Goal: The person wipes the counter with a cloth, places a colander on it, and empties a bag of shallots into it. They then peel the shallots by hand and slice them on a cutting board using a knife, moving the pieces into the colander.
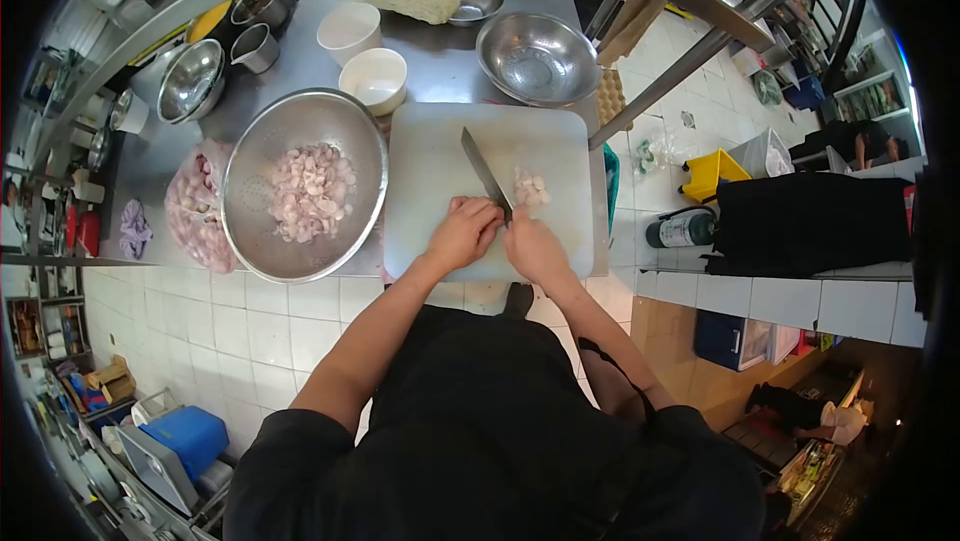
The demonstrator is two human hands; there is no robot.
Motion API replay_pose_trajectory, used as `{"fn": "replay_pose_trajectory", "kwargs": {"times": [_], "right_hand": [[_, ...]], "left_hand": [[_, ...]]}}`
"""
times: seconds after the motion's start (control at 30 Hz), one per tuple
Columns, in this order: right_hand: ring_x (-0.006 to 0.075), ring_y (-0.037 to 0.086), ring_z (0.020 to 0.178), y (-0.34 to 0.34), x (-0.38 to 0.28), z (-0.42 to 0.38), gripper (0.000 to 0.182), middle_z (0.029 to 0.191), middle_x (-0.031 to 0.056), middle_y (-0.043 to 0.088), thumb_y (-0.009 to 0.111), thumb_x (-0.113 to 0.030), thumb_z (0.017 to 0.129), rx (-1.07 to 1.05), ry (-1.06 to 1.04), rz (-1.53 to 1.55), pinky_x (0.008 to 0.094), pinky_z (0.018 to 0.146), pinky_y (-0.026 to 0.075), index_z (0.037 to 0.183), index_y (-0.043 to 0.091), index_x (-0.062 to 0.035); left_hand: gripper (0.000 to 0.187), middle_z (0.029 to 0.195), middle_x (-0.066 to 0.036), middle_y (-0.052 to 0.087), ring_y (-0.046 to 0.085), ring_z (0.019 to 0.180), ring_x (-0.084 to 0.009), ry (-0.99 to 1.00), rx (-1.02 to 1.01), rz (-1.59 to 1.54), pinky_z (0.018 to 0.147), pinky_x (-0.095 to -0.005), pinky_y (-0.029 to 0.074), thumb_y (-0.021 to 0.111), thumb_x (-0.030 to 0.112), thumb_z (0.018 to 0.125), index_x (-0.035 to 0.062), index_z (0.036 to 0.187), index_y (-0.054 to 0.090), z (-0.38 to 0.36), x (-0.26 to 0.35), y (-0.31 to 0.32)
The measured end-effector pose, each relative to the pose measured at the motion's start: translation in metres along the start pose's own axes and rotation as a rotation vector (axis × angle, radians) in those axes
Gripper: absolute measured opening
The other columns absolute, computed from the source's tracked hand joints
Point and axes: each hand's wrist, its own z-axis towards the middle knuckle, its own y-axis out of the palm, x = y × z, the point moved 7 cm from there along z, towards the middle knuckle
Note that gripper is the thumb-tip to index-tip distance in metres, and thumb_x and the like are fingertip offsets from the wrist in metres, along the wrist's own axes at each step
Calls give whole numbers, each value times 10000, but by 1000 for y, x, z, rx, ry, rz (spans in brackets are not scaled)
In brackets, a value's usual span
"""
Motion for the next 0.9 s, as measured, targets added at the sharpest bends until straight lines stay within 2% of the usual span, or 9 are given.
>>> {"fn": "replay_pose_trajectory", "kwargs": {"times": [0.13, 0.2, 0.33, 0.43, 0.5, 0.63, 0.7, 0.83, 0.9], "right_hand": [[504, 623, 734, -15, -14, -13, 299, 757, 318, 632, 517, -170, 931, 83, 43, 55, 595, 674, 475, 1122, 472, 56], [494, 640, 801, 1, -2, -11, 276, 830, 306, 653, 530, -159, 901, -60, 54, -25, 582, 715, 490, 1096, 484, 30], [497, 638, 803, -6, -4, -23, 282, 827, 309, 651, 531, -156, 893, 1, 118, 34, 588, 720, 485, 1098, 482, 31], [501, 635, 805, 0, 6, -19, 282, 824, 315, 648, 528, -155, 897, -25, 46, 21, 590, 727, 483, 1103, 484, 33], [499, 622, 739, -17, -11, -22, 246, 742, 324, 621, 523, -143, 915, 26, 36, 63, 581, 686, 475, 1044, 476, 61], [499, 622, 741, 1, 2, -12, 248, 750, 320, 624, 528, -152, 918, 38, -32, 41, 574, 683, 481, 1038, 484, 61], [500, 624, 760, -18, -15, -16, 262, 769, 323, 627, 537, -161, 911, 4, 59, 55, 570, 702, 485, 1050, 496, 58], [489, 638, 823, -4, -5, -3, 255, 850, 314, 652, 504, -179, 908, 1, -6, 34, 586, 747, 488, 1055, 519, 29], [486, 640, 831, -18, -18, -14, 257, 868, 316, 651, 511, -178, 907, 39, 107, 68, 587, 752, 488, 1050, 524, 35]], "left_hand": [[122, 980, -76, 619, 600, 957, -264, 47, 20, 1, 909, -383, 391, 628, 64, 848, 71, 969, 620, 3, 1, -3], [124, 986, -79, 622, 603, 963, -263, 43, 8, 1, 915, -384, 393, 631, 63, 846, 69, 970, 623, 3, 2, -4], [132, 1003, -85, 634, 611, 969, -263, 56, 31, -6, 912, -389, 408, 644, 58, 835, 67, 966, 633, 2, 2, -5], [143, 1010, -86, 641, 614, 969, -266, 60, 48, -3, 906, -392, 418, 654, 56, 825, 66, 967, 639, 2, 4, -5], [149, 1007, -85, 640, 614, 966, -268, 60, 54, -4, 906, -392, 419, 657, 55, 821, 66, 968, 638, 2, 3, -4], [159, 1002, -86, 641, 614, 965, -270, 44, 16, 4, 916, -391, 419, 662, 53, 813, 68, 970, 640, 0, 0, -2], [161, 1006, -87, 641, 610, 968, -277, 54, 32, -1, 915, -388, 418, 664, 41, 810, 63, 967, 637, 1, 2, -3], [160, 996, -90, 640, 614, 970, -270, 71, 35, 7, 913, -395, 422, 661, 50, 807, 67, 966, 641, -1, -1, -1], [158, 1001, -91, 636, 611, 970, -274, 81, 58, 22, 909, -400, 422, 660, 54, 808, 67, 964, 637, -1, 0, -3]]}}
